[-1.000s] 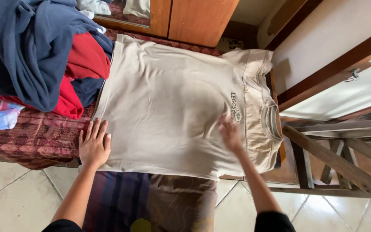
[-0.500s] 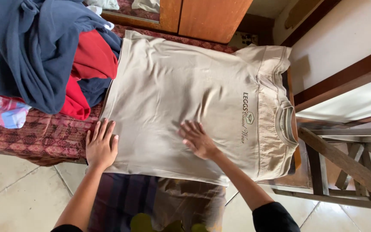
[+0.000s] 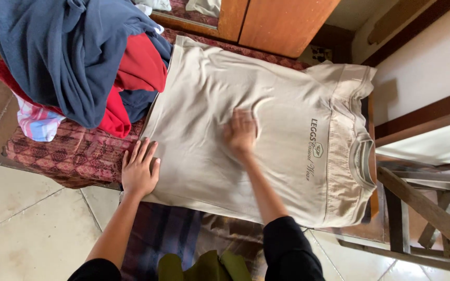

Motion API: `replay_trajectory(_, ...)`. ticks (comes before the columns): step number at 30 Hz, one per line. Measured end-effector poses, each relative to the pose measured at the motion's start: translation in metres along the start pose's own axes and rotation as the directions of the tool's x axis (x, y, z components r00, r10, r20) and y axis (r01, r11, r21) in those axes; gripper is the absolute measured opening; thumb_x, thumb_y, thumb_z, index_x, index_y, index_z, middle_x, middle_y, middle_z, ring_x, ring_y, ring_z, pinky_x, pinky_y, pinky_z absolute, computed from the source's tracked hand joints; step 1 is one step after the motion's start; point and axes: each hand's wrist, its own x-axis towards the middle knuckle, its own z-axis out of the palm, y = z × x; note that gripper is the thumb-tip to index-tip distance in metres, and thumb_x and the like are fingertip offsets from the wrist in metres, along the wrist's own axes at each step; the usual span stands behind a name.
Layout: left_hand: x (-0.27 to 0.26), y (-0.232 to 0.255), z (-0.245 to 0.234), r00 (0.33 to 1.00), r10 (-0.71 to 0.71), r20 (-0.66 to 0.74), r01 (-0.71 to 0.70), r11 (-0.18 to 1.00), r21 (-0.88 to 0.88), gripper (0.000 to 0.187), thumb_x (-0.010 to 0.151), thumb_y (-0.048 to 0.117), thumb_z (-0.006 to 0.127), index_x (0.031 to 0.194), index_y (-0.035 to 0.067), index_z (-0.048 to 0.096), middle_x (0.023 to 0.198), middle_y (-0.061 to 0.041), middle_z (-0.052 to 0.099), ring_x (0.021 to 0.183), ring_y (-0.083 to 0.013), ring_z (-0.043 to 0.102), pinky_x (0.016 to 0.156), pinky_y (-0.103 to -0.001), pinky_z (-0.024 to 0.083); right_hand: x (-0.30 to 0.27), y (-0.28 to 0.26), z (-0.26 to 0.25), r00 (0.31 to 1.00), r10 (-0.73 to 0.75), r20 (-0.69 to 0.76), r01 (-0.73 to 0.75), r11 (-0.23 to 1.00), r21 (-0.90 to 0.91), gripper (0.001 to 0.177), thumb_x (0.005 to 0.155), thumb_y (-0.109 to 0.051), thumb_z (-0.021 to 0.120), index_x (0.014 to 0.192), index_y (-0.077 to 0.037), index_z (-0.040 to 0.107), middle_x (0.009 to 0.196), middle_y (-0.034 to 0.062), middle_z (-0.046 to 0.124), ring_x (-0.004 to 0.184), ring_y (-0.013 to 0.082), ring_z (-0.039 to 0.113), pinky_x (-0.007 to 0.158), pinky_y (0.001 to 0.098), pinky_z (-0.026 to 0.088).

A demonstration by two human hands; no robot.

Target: Folding a pair of light-colored trousers on a bed.

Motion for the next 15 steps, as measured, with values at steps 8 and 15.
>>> replay_trajectory(8, -0.009, -0.004, 0.016, 0.97, -0.235, -0.059, 0.234, 0.972, -0.015, 0.061, 0.097, 0.048, 0.059, 0.146, 0.013, 0.053, 0.141, -0.015, 0.056, 0.129, -0.0343, 0.051, 0.107, -0.051, 0.04, -0.074, -0.046, -0.038, 0.954, -0.301, 0.017, 0.296, 0.947, 0.126, 0.065, 0.11, -0.048, 0.037, 0.166, -0.016, 0.031, 0.174, 0.0087, 0.025, 0.16, 0.0348, 0.016, 0.122, 0.0633, 0.012)
replay_trajectory(15, -0.045, -0.033, 0.009, 0.865, -0.502, 0.007, 0.5, 0.86, -0.104, 0.043, 0.097, 0.05, 0.065, 0.111, 0.009, 0.065, 0.11, -0.013, 0.068, 0.106, -0.0371, 0.064, 0.089, -0.052, 0.049, -0.133, 0.074, -0.093, 0.915, 0.366, 0.17, -0.345, 0.928, -0.139, 0.069, 0.108, -0.054, 0.026, 0.165, -0.018, 0.012, 0.173, 0.0092, 0.003, 0.158, 0.0338, 0.0, 0.12, 0.0681, -0.001)
